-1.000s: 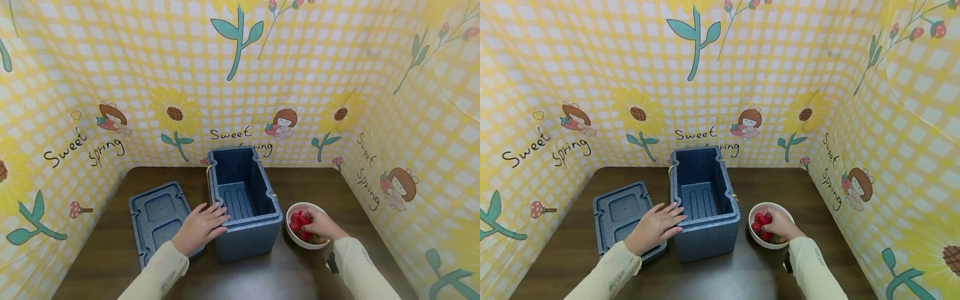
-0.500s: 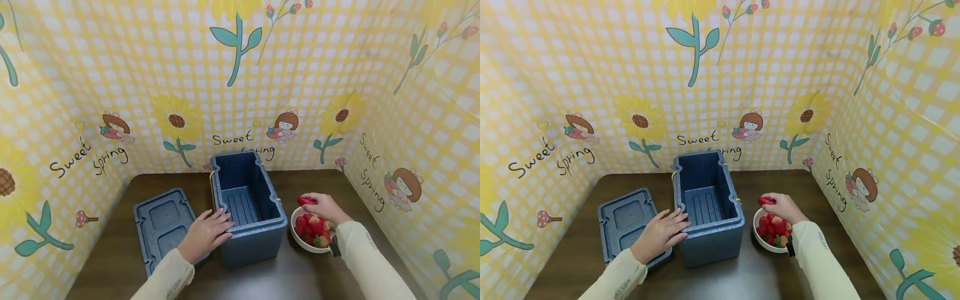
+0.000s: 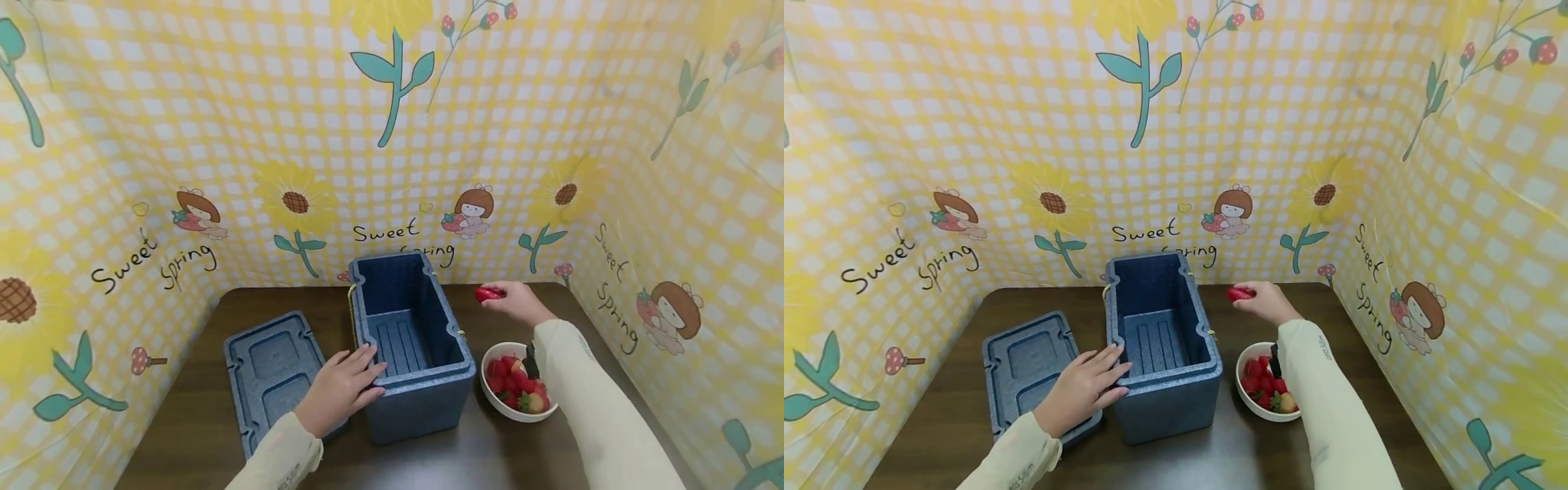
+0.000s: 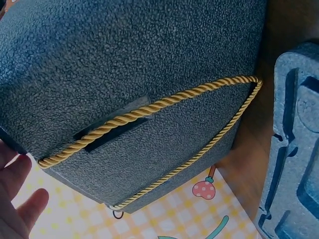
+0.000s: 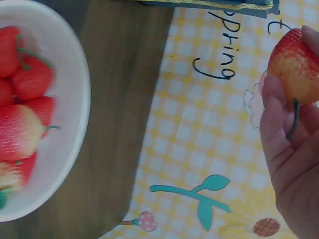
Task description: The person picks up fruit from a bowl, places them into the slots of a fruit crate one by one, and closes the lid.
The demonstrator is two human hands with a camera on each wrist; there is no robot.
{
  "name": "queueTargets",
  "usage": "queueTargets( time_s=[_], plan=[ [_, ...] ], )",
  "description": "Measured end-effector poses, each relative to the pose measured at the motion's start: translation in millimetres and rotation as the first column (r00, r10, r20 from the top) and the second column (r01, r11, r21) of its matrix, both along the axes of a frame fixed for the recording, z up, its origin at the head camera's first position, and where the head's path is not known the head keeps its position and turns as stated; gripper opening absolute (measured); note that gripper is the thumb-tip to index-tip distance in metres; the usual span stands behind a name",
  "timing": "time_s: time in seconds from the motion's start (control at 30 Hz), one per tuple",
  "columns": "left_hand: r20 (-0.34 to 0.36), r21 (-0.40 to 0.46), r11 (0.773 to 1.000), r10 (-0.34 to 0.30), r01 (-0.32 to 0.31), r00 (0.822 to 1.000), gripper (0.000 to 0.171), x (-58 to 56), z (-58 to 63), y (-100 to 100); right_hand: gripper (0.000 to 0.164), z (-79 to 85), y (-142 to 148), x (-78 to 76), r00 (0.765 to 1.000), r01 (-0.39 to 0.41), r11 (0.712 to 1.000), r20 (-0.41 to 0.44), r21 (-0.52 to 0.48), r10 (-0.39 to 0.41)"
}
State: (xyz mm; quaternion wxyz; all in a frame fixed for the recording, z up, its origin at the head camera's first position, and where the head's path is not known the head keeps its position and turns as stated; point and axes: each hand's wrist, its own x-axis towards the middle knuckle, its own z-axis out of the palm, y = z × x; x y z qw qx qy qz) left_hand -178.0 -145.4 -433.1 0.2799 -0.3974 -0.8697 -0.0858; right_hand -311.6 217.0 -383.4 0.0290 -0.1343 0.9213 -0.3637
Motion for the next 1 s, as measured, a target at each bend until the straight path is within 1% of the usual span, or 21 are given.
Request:
queueTargets(
  time_s=[0.1, 0.2, 0.37, 0.5, 0.6, 0.67, 0.73, 0.8, 0.87, 0.9, 1.0],
  plan=[
    [-0.011, -0.016, 1.000, 0.001, -0.001, 1.000, 0.056, 1.8, -2.1, -0.3, 0.042, 9.8, -10.9, -7.2, 0.999, -0.019, 0.999, 0.027, -0.039, 0.020],
    [-0.054, -0.013, 1.000, -0.016, 0.016, 0.998, 0.057, 2.8, -3.8, 0.2, 0.045, 18.1, -22.9, -15.1, 0.998, -0.053, 0.996, 0.040, -0.065, 0.056],
    [-0.138, -0.002, 0.999, -0.044, 0.044, 0.989, 0.061, 2.1, -4.2, 0.4, 0.048, 28.3, -44.1, -27.9, 0.996, -0.082, 0.996, 0.039, -0.040, 0.084],
    [-0.177, -0.020, 0.999, -0.042, 0.039, 0.983, 0.061, 0.5, -3.0, -2.5, 0.046, 36.0, -64.3, -36.4, 0.998, -0.056, 0.997, 0.036, -0.046, 0.058],
    [-0.174, -0.048, 0.998, -0.040, 0.032, 0.984, 0.060, 0.8, 0.1, -3.6, 0.044, 39.1, -77.4, -38.6, 0.999, -0.016, 0.997, 0.039, -0.069, 0.019],
    [-0.133, -0.086, 0.996, -0.017, 0.006, 0.991, 0.054, 1.7, 3.9, -4.4, 0.044, 40.7, -87.3, -38.8, 0.999, 0.014, 0.995, 0.039, -0.098, -0.010],
    [-0.046, -0.150, 0.987, 0.043, -0.049, 0.998, 0.051, 2.3, 9.0, -4.7, 0.043, 41.7, -97.1, -38.8, 0.999, 0.033, 0.993, 0.021, -0.113, -0.031],
    [0.043, -0.209, 0.973, 0.105, -0.094, 0.993, 0.054, 2.0, 13.9, -4.1, 0.043, 42.1, -105.4, -38.4, 0.999, 0.042, 0.991, 0.008, -0.126, -0.042],
    [0.117, -0.242, 0.963, 0.151, -0.119, 0.982, 0.059, 1.1, 17.1, -3.2, 0.042, 41.9, -112.0, -38.3, 0.999, 0.045, 0.993, 0.008, -0.113, -0.044],
    [0.146, -0.247, 0.961, 0.162, -0.123, 0.976, 0.061, 0.7, 18.0, -2.6, 0.042, 41.4, -114.5, -38.2, 0.999, 0.044, 0.994, 0.013, -0.105, -0.043],
    [0.186, -0.212, 0.972, 0.137, -0.096, 0.973, 0.063, 0.5, 16.8, -1.6, 0.044, 38.2, -120.3, -37.5, 0.999, 0.042, 0.995, 0.030, -0.087, -0.039]
  ],
)
